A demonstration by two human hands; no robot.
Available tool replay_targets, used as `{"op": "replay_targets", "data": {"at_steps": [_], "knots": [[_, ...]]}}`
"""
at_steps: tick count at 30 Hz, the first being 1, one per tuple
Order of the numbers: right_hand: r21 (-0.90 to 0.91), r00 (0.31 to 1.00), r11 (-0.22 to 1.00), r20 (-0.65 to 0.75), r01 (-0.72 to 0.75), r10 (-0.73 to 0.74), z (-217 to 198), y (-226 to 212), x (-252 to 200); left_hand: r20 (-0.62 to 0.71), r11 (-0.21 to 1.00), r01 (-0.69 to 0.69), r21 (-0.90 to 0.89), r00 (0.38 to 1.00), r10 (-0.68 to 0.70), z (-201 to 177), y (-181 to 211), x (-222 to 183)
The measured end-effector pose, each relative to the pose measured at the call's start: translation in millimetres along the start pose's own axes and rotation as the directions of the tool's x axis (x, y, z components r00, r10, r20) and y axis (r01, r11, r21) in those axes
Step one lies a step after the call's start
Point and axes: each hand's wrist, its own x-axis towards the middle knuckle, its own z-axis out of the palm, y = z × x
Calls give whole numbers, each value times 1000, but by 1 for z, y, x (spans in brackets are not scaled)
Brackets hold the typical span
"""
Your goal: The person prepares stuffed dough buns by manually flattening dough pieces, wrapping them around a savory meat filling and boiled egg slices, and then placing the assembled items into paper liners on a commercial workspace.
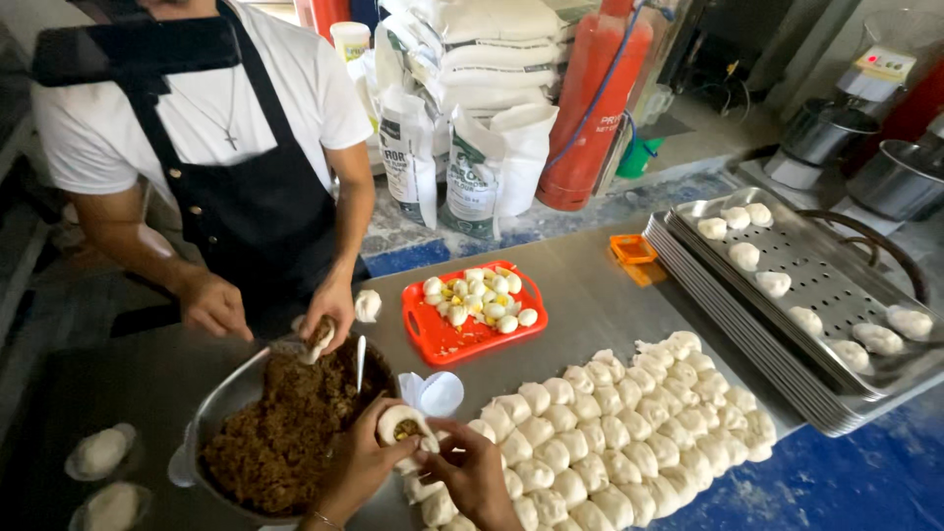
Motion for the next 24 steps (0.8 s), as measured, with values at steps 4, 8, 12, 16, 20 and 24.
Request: {"op": "replay_targets", "data": {"at_steps": [4, 8, 12, 16, 20, 24], "knots": [[-543, 901, 759, -11, 359, -433, -10, 6, 1, 75, 995, -38, 95, 997, 31, -4, 10, 3], [-271, 932, 900, -23, 343, -362, -10, 7, 2, 190, 996, 64, -68, 980, -50, -6, 10, 4], [-9, 993, 997, -81, 82, -82, -4, 2, 7, 253, 986, 52, -160, 967, -10, -4, 5, 10], [-107, 987, 987, -97, 121, -132, -2, 3, 10, 258, 998, 1, -63, 966, 15, -7, 0, 16], [-328, 911, 882, -119, 339, -395, -2, 10, 7, 208, 999, 21, 39, 978, -28, -14, 5, 16], [-319, 862, 844, -128, 432, -490, 2, 8, 9, 309, 973, 92, -211, 951, -22, -18, 15, 14]]}}
